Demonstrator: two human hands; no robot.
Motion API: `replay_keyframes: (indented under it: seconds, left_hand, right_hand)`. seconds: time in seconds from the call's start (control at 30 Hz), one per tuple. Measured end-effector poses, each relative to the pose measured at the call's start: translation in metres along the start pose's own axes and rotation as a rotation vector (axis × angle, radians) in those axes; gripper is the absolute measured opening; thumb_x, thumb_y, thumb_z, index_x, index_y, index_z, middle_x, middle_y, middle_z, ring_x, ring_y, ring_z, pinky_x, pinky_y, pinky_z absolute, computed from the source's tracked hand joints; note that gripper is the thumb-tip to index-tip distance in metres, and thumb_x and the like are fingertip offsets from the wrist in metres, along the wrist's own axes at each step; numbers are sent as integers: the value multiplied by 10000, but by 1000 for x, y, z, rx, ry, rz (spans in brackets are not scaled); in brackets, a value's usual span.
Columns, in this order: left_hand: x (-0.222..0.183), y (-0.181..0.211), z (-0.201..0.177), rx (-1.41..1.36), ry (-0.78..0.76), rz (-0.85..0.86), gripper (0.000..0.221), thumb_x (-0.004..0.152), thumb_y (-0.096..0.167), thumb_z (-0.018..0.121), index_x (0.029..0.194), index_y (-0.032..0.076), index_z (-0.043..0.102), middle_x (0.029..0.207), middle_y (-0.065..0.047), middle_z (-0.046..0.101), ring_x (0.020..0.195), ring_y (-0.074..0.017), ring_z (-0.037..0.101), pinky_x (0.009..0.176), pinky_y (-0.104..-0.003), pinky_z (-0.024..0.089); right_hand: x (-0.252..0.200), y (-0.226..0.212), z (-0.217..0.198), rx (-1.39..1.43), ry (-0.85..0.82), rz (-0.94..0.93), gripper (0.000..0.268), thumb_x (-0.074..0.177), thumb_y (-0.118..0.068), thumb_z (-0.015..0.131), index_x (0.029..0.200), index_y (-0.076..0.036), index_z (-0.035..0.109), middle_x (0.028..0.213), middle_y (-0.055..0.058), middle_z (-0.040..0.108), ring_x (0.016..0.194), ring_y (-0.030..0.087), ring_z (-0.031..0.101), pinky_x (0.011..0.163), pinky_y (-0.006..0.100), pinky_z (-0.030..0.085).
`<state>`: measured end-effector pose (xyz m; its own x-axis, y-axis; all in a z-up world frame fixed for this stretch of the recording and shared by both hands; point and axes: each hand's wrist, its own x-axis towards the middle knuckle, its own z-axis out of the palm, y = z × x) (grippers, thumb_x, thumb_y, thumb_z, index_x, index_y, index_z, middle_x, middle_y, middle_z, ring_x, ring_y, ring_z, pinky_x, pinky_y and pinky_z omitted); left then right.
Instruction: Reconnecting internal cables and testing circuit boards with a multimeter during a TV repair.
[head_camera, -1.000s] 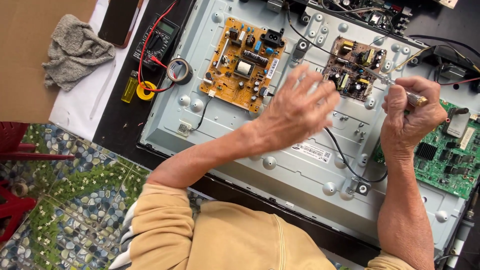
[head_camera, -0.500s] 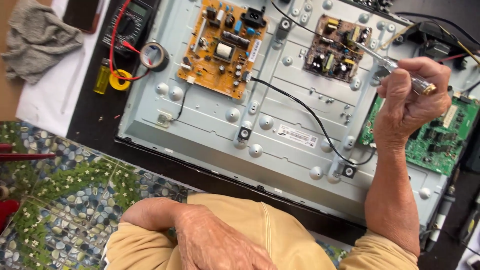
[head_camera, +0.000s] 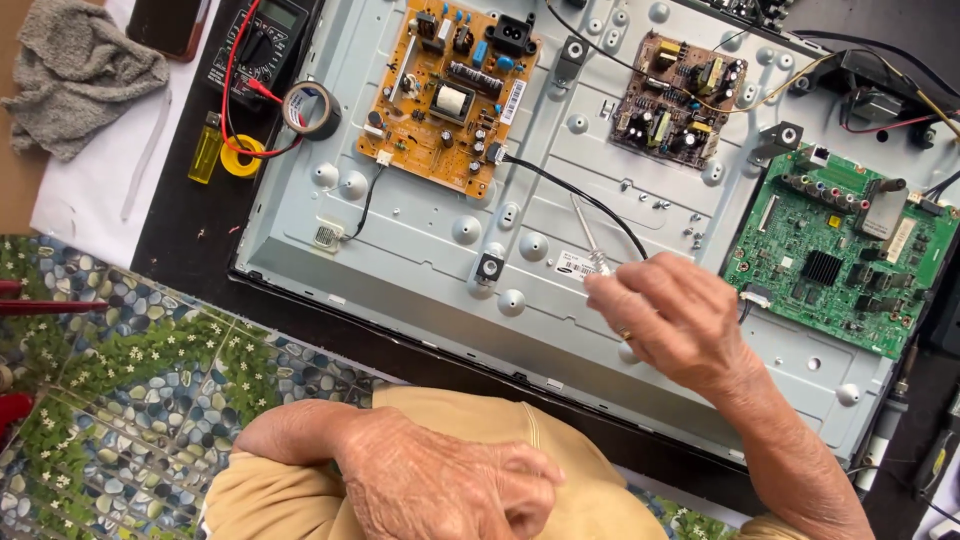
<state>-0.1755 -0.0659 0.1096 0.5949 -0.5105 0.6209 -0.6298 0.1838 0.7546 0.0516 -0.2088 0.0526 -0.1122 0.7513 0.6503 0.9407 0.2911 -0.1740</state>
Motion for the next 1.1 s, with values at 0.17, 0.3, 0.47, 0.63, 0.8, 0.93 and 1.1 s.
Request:
replay_keyframes:
  seconds: [0.17, 0.3, 0.47, 0.63, 0.8, 0.93, 1.1]
  left_hand:
    - [-4, 2, 1, -38, -14, -7, 149, 981, 139, 405, 888, 44, 473, 974, -149, 543, 987, -359, 526, 982, -526, 402]
    - [-9, 2, 2, -65, -18, -7, 152, 978, 138, 401, 880, 43, 467, 969, -150, 539, 989, -363, 521, 988, -530, 395]
    - [-19, 4, 8, -108, -19, 2, 156, 971, 135, 392, 864, 40, 455, 959, -154, 531, 993, -371, 512, 1000, -537, 381]
    - [-18, -1, 8, -145, -33, 10, 160, 966, 133, 385, 852, 39, 447, 951, -156, 525, 995, -377, 504, 1010, -542, 371]
    - [-20, -2, 11, -194, -68, 13, 164, 960, 131, 378, 840, 37, 438, 944, -159, 519, 998, -383, 497, 1019, -548, 361]
    - [-20, -2, 7, -216, -79, 0, 169, 955, 129, 372, 828, 35, 429, 936, -162, 514, 1001, -389, 490, 1028, -554, 350]
    - [-23, 2, 5, -220, -71, -26, 173, 950, 127, 365, 816, 33, 421, 929, -165, 508, 1003, -395, 482, 1038, -559, 340]
  right_hand:
    - [-10, -4, 16, -247, -121, -284, 197, 1029, -43, 494, 961, -14, 676, 786, 140, 532, 622, 256, 551, 580, 319, 516]
    - [12, -15, 12, -325, -143, -319, 176, 994, -2, 501, 937, -10, 667, 787, 144, 518, 635, 249, 543, 587, 305, 507]
    - [-13, -7, 16, -202, -251, -184, 171, 1007, -62, 524, 1086, -38, 673, 840, 100, 493, 686, 232, 551, 571, 326, 510]
    - [5, -16, -1, -187, -314, -62, 208, 1034, -97, 510, 1170, -40, 657, 852, 92, 496, 708, 237, 566, 638, 329, 552]
    - [-5, -15, 4, -239, -356, -68, 232, 1029, -155, 519, 1189, -34, 634, 877, 104, 499, 746, 247, 576, 691, 345, 569]
    - [2, -19, 4, -330, -378, -109, 181, 1003, -84, 549, 1153, -45, 644, 848, 96, 482, 732, 241, 563, 667, 330, 541]
    - [5, -19, -2, -319, -390, -115, 246, 1005, -140, 518, 1205, -46, 627, 870, 106, 501, 754, 252, 568, 697, 333, 532]
